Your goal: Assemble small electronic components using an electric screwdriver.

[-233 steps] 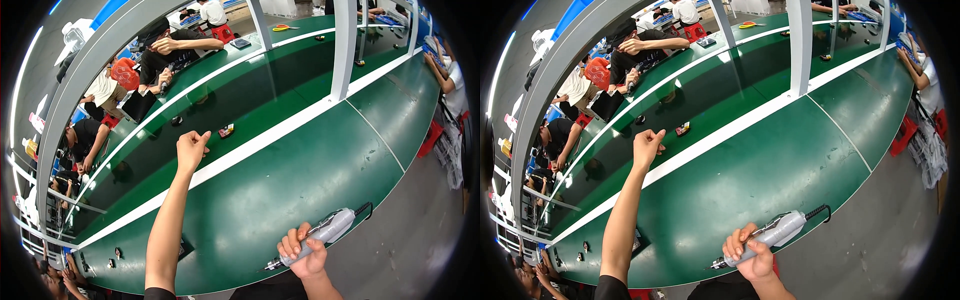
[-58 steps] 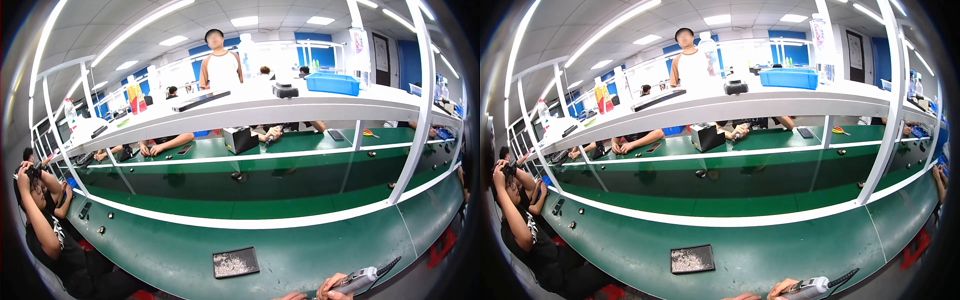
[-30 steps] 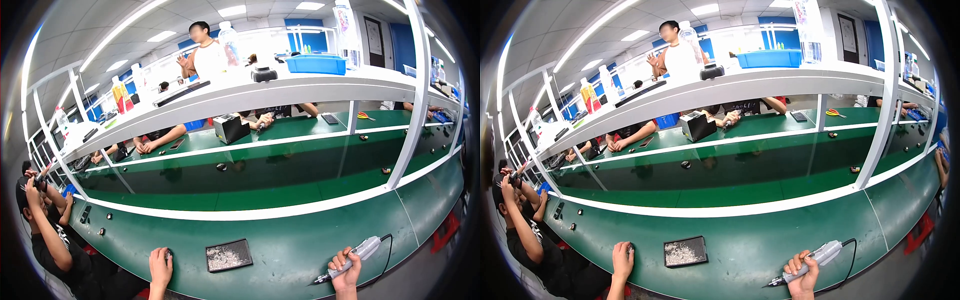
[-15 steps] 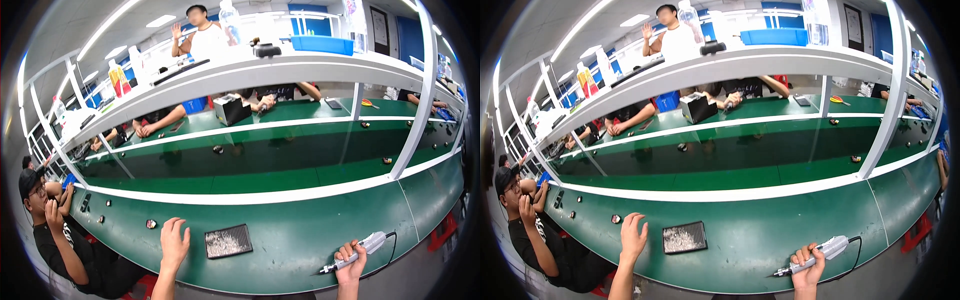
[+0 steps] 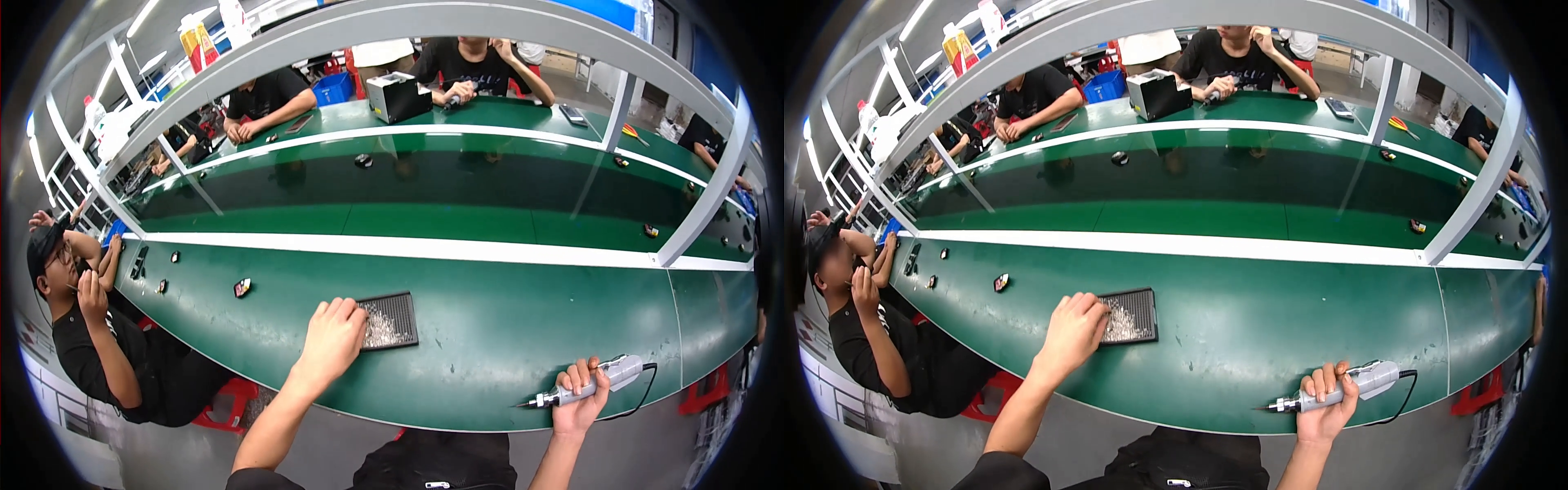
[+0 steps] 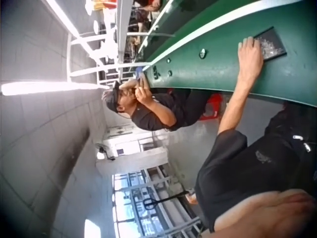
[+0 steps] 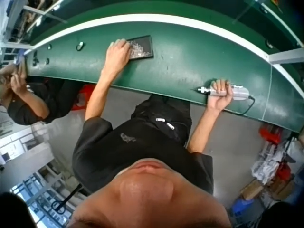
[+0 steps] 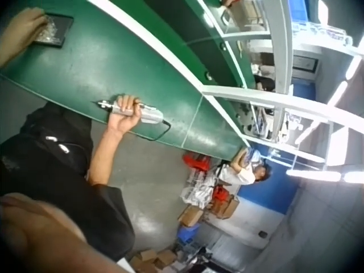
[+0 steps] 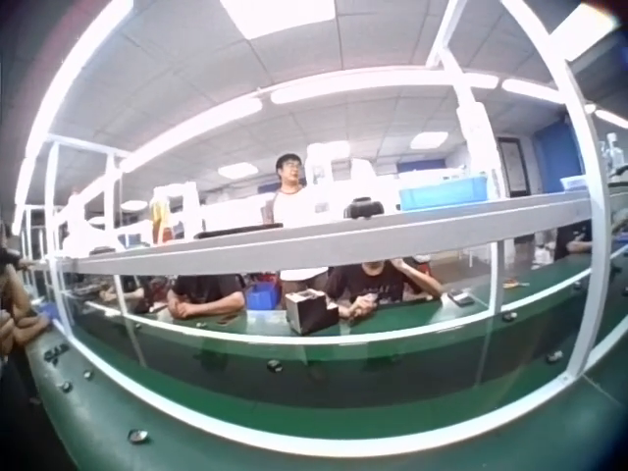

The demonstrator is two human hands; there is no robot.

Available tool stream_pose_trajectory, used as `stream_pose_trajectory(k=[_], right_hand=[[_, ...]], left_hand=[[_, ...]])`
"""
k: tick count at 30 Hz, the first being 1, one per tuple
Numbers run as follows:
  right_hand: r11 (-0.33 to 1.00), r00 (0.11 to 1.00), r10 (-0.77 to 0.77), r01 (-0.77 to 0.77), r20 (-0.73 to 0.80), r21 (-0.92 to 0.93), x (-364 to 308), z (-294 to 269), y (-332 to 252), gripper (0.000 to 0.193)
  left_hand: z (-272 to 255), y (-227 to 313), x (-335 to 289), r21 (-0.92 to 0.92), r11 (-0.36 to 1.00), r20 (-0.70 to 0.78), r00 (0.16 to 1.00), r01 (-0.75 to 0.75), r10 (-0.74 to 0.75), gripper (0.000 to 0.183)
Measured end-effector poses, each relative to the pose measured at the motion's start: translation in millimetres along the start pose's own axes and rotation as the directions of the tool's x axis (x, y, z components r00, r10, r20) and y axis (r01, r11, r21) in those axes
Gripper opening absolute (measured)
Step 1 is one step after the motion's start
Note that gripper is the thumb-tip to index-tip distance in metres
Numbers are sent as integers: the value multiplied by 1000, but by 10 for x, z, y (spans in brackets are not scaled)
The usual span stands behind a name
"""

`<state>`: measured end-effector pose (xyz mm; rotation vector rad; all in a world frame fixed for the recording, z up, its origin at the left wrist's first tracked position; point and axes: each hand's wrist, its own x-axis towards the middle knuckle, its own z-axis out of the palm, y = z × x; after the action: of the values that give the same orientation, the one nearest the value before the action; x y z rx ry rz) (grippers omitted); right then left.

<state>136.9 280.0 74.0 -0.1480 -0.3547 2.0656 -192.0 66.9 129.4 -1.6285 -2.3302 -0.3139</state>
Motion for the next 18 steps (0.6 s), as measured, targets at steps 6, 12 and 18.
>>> stream_pose_trajectory(k=[6, 12, 18], right_hand=[[1000, 997, 13, -14, -82, -17, -81, -142, -26, 12], [998, 993, 60, -60, -98, 4, -129, 54, -100, 13], [998, 995, 62, -61, -74, 17, -71, 67, -73, 14]], left_hand=[[34, 94, -75, -1, 997, 15, 997, -74, 74, 5], [35, 69, 7, 77, 988, 98, 987, -137, 129, 5], [27, 25, 143, 73, 984, 81, 985, -161, 155, 7]])
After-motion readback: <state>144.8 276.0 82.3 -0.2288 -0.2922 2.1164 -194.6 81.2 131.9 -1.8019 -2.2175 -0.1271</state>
